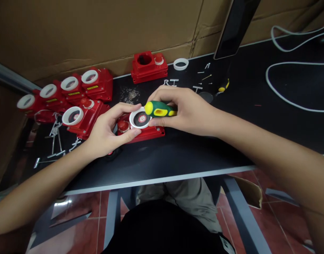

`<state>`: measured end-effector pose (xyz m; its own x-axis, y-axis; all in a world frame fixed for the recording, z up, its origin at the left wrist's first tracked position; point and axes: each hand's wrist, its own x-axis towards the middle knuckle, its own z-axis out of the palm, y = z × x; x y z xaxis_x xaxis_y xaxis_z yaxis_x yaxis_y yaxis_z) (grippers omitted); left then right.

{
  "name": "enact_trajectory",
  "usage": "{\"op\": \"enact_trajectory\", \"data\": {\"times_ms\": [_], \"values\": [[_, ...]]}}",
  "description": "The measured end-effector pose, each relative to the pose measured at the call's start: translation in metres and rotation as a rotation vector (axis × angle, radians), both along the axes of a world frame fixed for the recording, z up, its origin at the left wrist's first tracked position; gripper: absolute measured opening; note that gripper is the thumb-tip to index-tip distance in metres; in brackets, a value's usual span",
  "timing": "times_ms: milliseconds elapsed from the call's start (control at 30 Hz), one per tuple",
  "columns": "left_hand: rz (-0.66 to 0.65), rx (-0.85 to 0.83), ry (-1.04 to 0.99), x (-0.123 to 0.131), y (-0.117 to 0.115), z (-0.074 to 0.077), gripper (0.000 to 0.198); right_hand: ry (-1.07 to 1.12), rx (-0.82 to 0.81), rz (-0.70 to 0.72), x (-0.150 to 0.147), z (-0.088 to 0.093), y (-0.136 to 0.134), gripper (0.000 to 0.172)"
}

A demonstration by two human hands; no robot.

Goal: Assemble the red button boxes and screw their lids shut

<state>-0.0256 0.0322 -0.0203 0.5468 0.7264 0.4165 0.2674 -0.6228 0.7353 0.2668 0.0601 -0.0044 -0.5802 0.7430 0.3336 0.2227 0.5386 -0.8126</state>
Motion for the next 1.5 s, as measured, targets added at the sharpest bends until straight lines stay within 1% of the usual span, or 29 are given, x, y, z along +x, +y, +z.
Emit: {"op": "enact_trajectory", "data": {"times_ms": [100, 200, 333, 400, 567, 700, 933, 1233, 1367, 1500], "values": [[0.010, 0.068, 0.022, 0.001, -0.002, 0.001, 0.051, 0.001, -0.002, 0.001, 0.001, 0.000, -0.001, 0.035], [0.007, 0.146, 0.028, 0.001, -0.005, 0.004, 0.049, 0.006, 0.036, -0.010, 0.002, -0.001, -0.003, 0.038], [-0.012, 0.290, 0.059, -0.001, -0.008, 0.004, 0.033, 0.060, 0.101, 0.025, 0.000, -0.004, -0.004, 0.035], [-0.012, 0.344, 0.097, -0.003, -0.008, 0.002, 0.030, 0.074, 0.116, 0.041, 0.000, -0.005, -0.003, 0.035], [0.000, 0.389, 0.136, -0.003, -0.005, -0.002, 0.032, 0.048, 0.140, 0.038, -0.001, -0.006, -0.002, 0.033], [-0.001, 0.405, 0.158, -0.002, -0.006, 0.000, 0.033, 0.052, 0.148, 0.041, -0.001, -0.006, -0.001, 0.033], [0.015, 0.500, 0.221, 0.001, -0.009, 0.004, 0.028, 0.054, 0.140, 0.053, -0.002, -0.003, 0.000, 0.031], [0.014, 0.447, 0.272, 0.001, -0.013, 0.012, 0.028, -0.001, 0.185, 0.066, 0.000, 0.002, 0.000, 0.030], [0.023, 0.403, 0.312, -0.001, -0.014, 0.012, 0.032, -0.022, 0.192, 0.050, 0.001, 0.002, 0.000, 0.030], [0.019, 0.404, 0.290, -0.003, -0.014, 0.011, 0.032, -0.027, 0.214, 0.035, 0.002, 0.003, 0.000, 0.029]]}}
